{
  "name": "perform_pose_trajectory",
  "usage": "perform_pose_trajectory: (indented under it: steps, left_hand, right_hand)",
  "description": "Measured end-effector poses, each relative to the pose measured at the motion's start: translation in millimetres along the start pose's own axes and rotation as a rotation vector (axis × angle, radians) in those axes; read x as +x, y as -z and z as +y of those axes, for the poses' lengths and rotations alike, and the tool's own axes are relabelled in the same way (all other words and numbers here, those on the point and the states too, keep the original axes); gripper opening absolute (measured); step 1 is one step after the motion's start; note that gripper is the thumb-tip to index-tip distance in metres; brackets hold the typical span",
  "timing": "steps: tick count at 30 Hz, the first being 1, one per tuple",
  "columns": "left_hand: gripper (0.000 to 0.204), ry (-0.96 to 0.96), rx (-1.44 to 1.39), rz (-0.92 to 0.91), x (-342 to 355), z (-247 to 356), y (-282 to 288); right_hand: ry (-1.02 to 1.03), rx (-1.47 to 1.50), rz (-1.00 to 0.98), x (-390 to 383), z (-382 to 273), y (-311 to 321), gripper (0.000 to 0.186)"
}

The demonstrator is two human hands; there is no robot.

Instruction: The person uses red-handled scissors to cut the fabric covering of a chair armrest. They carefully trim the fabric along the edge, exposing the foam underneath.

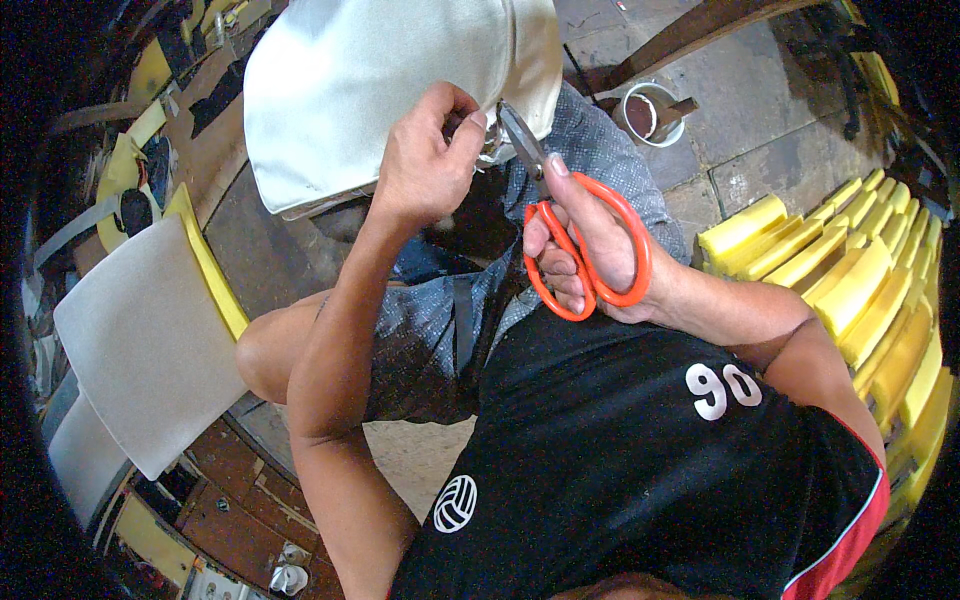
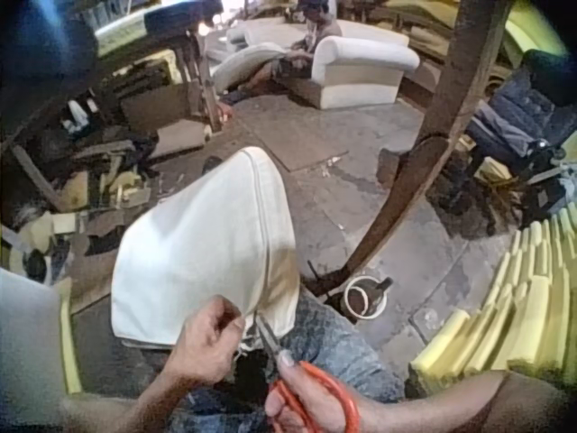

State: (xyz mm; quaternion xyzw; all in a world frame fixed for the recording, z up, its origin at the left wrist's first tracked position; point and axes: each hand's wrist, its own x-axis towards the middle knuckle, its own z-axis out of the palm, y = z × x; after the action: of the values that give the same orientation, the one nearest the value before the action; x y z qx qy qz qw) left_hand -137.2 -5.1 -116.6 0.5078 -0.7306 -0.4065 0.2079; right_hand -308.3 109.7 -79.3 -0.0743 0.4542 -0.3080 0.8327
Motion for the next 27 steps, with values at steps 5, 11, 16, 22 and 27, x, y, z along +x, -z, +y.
perform_pose_trajectory:
  steps: [5, 11, 16, 22, 27]
  left_hand:
    - [0.022, -0.023, 0.031, -0.024, -1.0, 1.3, -1.5]
    - [0.020, -0.032, 0.057, 0.062, 3.6, -4.1, -0.4]
    - [0.021, -0.064, 0.013, 0.124, 8.0, -4.7, 0.7]
    - [0.026, -0.110, 0.079, 0.005, 8.9, -7.7, -1.8]
    - [0.027, -0.043, -0.008, -0.042, 9.1, -3.4, -2.6]
  right_hand:
    - [0.010, -0.024, 0.017, 1.1, 1.2, 0.9, 0.069]
    - [0.042, -0.082, 0.021, -3.3, 3.4, 7.6, 0.070]
    - [0.285, -0.393, 0.230, 6.4, -3.1, 11.0, 0.062]
    - [0.819, -1.222, 0.612, 59.1, -31.4, 46.6, 0.047]
    - [0.707, -1.276, 0.658, 89.0, -35.2, 50.5, 0.053]
